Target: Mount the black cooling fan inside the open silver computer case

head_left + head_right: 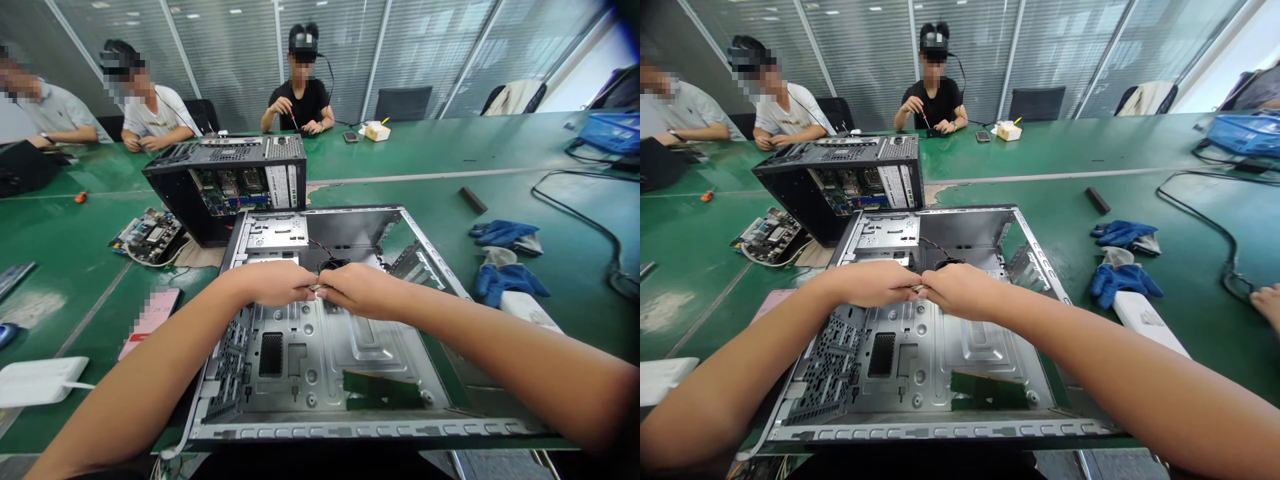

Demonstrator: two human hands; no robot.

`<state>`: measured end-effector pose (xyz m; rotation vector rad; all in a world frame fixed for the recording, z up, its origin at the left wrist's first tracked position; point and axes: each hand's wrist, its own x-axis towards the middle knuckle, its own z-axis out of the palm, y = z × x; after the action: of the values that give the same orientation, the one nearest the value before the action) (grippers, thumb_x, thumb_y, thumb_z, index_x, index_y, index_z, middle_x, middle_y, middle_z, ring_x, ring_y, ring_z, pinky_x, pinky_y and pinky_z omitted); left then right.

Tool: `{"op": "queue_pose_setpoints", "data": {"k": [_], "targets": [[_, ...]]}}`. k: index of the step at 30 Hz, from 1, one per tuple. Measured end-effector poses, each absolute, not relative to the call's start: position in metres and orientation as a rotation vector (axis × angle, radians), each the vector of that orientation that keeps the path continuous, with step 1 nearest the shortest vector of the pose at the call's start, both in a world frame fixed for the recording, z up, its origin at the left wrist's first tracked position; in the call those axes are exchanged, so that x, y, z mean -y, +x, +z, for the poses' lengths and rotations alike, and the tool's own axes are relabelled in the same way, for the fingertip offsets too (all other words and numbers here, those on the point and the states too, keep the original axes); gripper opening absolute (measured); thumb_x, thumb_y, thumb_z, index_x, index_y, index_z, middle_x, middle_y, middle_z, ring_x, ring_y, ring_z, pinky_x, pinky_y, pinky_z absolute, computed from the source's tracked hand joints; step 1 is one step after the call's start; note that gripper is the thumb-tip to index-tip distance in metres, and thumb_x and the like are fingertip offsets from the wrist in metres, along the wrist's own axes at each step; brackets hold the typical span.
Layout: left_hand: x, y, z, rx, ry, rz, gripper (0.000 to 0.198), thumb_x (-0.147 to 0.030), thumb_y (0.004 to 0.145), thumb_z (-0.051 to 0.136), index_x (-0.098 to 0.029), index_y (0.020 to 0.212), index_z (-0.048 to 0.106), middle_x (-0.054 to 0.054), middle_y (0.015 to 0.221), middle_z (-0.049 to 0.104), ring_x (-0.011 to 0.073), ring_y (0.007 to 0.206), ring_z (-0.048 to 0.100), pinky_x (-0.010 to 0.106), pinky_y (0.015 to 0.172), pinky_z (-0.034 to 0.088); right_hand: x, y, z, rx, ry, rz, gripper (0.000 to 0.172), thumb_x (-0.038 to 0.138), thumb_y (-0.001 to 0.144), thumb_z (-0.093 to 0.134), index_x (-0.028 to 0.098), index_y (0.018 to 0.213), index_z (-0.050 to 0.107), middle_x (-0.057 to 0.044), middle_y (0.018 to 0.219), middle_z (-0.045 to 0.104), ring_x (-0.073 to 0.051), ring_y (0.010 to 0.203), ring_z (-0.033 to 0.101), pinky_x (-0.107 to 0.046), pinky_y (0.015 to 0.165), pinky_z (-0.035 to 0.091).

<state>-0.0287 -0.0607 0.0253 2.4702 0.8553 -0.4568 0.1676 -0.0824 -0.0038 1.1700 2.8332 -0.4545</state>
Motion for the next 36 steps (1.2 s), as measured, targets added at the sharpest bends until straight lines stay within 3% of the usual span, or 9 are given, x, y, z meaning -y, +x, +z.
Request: {"op": "queue_pose_setpoints", "data": {"k": [10, 20, 26, 30, 36], "targets": [[0.062, -0.027, 0.029, -0.894, 2.486, -0.454, 0.023, -0.03, 0.092, 0.042, -0.019, 0.091, 0.062, 0.002, 0.074, 0.06, 0.0144, 0.063, 0.048, 0.028, 0.059, 0.032, 0.078, 0.167, -0.005, -2.864, 1.156, -0.564, 0.034, 0.033, 0.099, 0.032, 0.017, 0.086, 0.059, -0.005, 0.072, 0.062, -0.014, 0.059, 0.045, -0.03, 0.056, 0.024], [0.063, -0.028, 0.026, -0.951, 2.478, -0.42, 0.029, -0.033, 0.092, 0.043, -0.021, 0.106, 0.066, 0.004, 0.089, 0.068, 0.0149, 0.073, 0.056, 0.026, 0.064, 0.036, 0.072, 0.168, -0.011, -2.774, 1.201, -1.309, 0.037, 0.037, 0.097, 0.034, 0.018, 0.074, 0.056, -0.003, 0.073, 0.059, -0.014, 0.067, 0.049, -0.029, 0.065, 0.037], [0.062, -0.027, 0.031, -0.916, 2.497, -0.427, 0.028, -0.036, 0.093, 0.042, -0.019, 0.096, 0.064, 0.003, 0.081, 0.065, 0.0143, 0.065, 0.052, 0.027, 0.061, 0.034, 0.075, 0.168, -0.008, -2.836, 1.181, -1.028, 0.033, 0.043, 0.096, 0.037, 0.019, 0.084, 0.056, -0.002, 0.072, 0.059, -0.014, 0.062, 0.047, -0.028, 0.06, 0.031], [0.062, -0.029, 0.033, -0.959, 2.418, -0.471, 0.031, -0.041, 0.091, 0.045, -0.017, 0.098, 0.064, 0.004, 0.086, 0.066, 0.0154, 0.069, 0.054, 0.027, 0.063, 0.036, 0.077, 0.169, -0.007, -2.86, 1.088, -0.764, 0.031, 0.04, 0.098, 0.036, 0.02, 0.092, 0.059, -0.003, 0.073, 0.062, -0.014, 0.06, 0.046, -0.028, 0.059, 0.027], [0.059, -0.034, 0.026, -0.896, 2.327, -0.504, 0.03, -0.038, 0.091, 0.042, -0.017, 0.091, 0.064, 0.003, 0.079, 0.066, 0.0149, 0.068, 0.054, 0.027, 0.062, 0.037, 0.078, 0.169, -0.008, -2.913, 1.067, -0.549, 0.034, 0.038, 0.099, 0.033, 0.02, 0.081, 0.055, -0.005, 0.076, 0.062, -0.015, 0.064, 0.047, -0.029, 0.058, 0.022]]}}
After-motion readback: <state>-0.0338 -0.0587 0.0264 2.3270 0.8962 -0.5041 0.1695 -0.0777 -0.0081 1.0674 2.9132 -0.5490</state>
